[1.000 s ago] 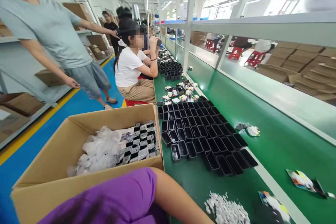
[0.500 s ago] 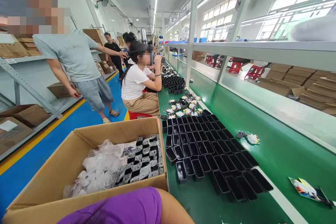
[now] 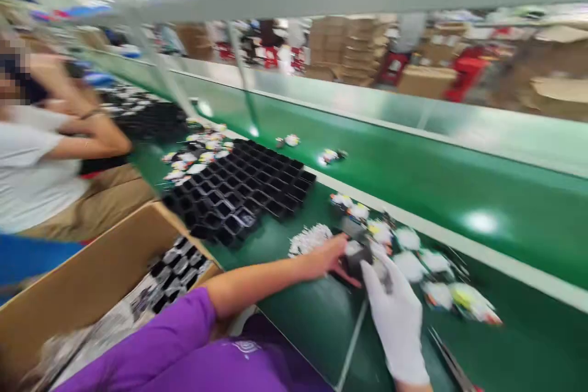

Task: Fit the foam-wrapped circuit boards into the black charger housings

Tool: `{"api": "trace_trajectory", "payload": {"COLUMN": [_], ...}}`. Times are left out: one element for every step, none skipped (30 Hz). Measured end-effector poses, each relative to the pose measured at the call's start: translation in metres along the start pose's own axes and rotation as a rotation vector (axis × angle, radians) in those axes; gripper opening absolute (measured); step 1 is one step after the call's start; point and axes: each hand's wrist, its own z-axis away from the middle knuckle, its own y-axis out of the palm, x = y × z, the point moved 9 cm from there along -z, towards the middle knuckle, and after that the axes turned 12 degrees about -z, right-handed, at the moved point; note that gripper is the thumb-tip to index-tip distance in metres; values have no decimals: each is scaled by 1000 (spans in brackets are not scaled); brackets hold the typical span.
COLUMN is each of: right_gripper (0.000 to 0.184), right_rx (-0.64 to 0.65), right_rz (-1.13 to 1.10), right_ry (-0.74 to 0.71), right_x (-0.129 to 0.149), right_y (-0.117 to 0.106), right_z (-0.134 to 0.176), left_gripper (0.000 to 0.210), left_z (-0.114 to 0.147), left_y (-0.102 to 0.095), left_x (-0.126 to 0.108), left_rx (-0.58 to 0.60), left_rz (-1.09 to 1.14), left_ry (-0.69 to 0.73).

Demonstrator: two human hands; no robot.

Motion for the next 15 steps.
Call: {"api": "trace_trajectory", "payload": {"right_gripper": [43,41,38,35,33,30,28,27,25,24,23,22,23,23,24], "right_rx": [-26,-32,-48,-31,-17,-5,8,14,16,14,13,8,3,0,-1], "right_rz": [-52,-120,-200,-283,-354,-415,-462,-495,-518,-533,-545,-553,-557,-554,-548], "right_ry": [34,52,53,52,46,37,24,9,-7,-20,-30,-32,-27,-16,-4], "right_x": [-5,-7,-8,-7,-5,-3,0,3,6,7,8,8,7,6,4], "right_y": [-4,-5,-6,-4,-2,0,1,2,1,1,0,-1,-2,-2,-2], "right_z": [4,6,7,7,7,8,10,12,13,14,15,15,15,15,14], "left_gripper": [68,77,80,82,82,80,78,76,73,71,68,66,65,64,63], "left_z": [2,4,5,5,5,5,6,6,6,7,8,8,9,9,10], "left_y": [5,6,2,-3,-6,-8,-10,-11,-11,-11,-11,-12,-12,-12,-12], "left_x": [2,2,2,0,-2,-5,-8,-10,-12,-11,-10,-8,-6,-4,-2], "left_rx": [48,55,24,-16,-41,-60,-71,-77,-86,-98,-114,-133,-155,-175,-192], "left_rz": [28,40,52,86,137,186,232,273,307,336,365,392,415,433,446], "left_ry": [-16,-25,-38,-49,-50,-46,-43,-42,-49,-66,-92,-125,-159,-191,-218]}}
